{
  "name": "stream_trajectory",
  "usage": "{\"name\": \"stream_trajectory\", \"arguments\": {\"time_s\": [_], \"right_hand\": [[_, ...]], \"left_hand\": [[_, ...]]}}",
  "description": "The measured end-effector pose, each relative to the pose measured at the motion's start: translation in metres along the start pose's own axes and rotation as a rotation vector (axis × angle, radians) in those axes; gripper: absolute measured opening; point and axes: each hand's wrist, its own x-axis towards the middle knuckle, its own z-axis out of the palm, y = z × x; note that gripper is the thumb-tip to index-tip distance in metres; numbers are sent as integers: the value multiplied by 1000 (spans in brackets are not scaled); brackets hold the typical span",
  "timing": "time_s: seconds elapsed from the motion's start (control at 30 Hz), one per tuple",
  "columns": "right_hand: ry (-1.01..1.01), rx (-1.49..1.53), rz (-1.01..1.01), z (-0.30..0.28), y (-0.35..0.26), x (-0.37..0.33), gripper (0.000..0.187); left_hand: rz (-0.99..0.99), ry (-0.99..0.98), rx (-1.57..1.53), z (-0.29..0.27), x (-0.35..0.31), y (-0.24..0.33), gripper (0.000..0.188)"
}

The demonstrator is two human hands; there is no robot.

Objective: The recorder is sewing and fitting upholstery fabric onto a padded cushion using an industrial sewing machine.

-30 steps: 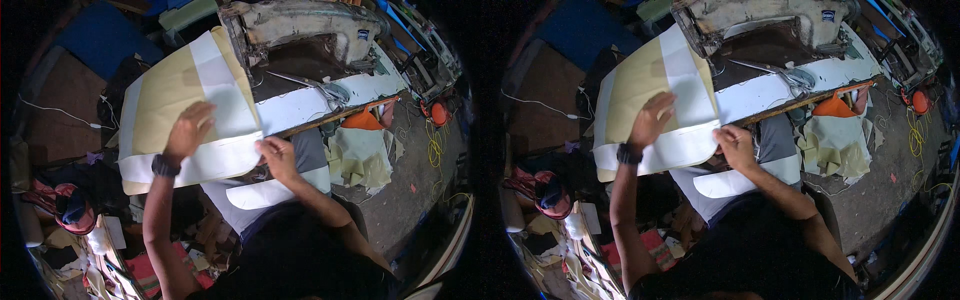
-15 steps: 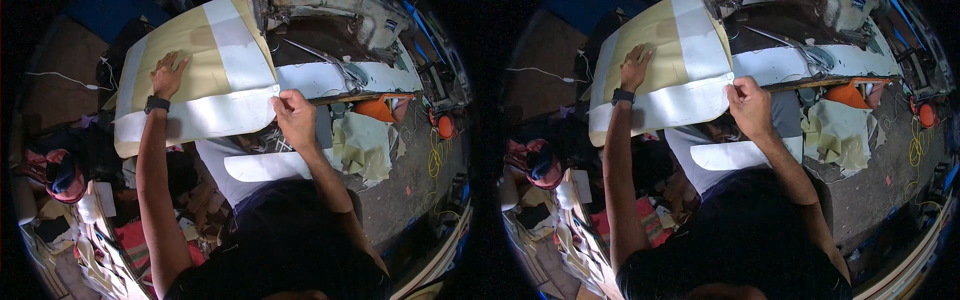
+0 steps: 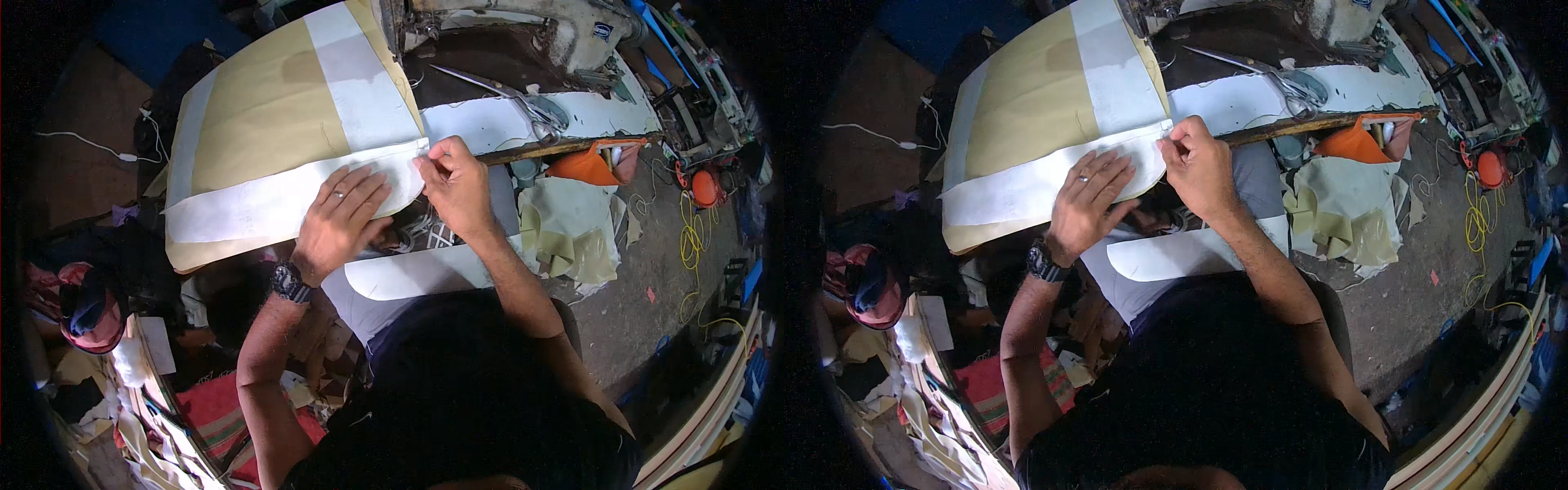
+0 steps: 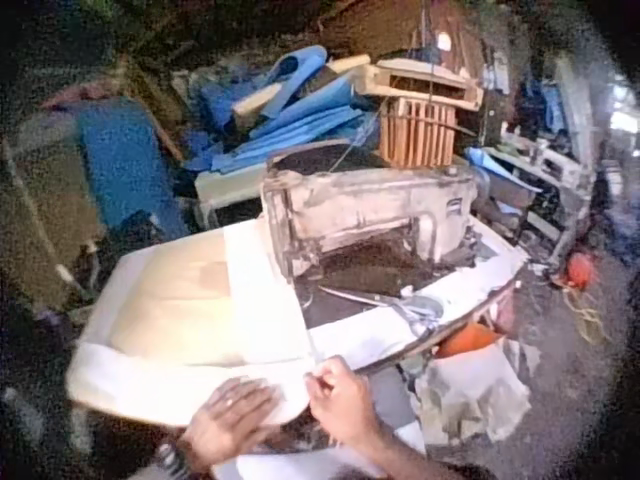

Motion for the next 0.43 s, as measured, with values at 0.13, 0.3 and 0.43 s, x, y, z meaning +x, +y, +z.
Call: {"name": "stream_trajectory", "arguments": {"time_s": [0.13, 0.3, 0.43], "right_hand": [[-2, 93, -4, 1, 7, 1, 22], [-50, 229, 97, -4, 5, -4, 21], [-49, 295, 59, -8, 19, -19, 19]], "left_hand": [[60, 146, 71, 14, -12, -10, 37], [27, 188, 39, 14, -11, -6, 37], [17, 195, 6, 17, -12, -6, 36]]}}
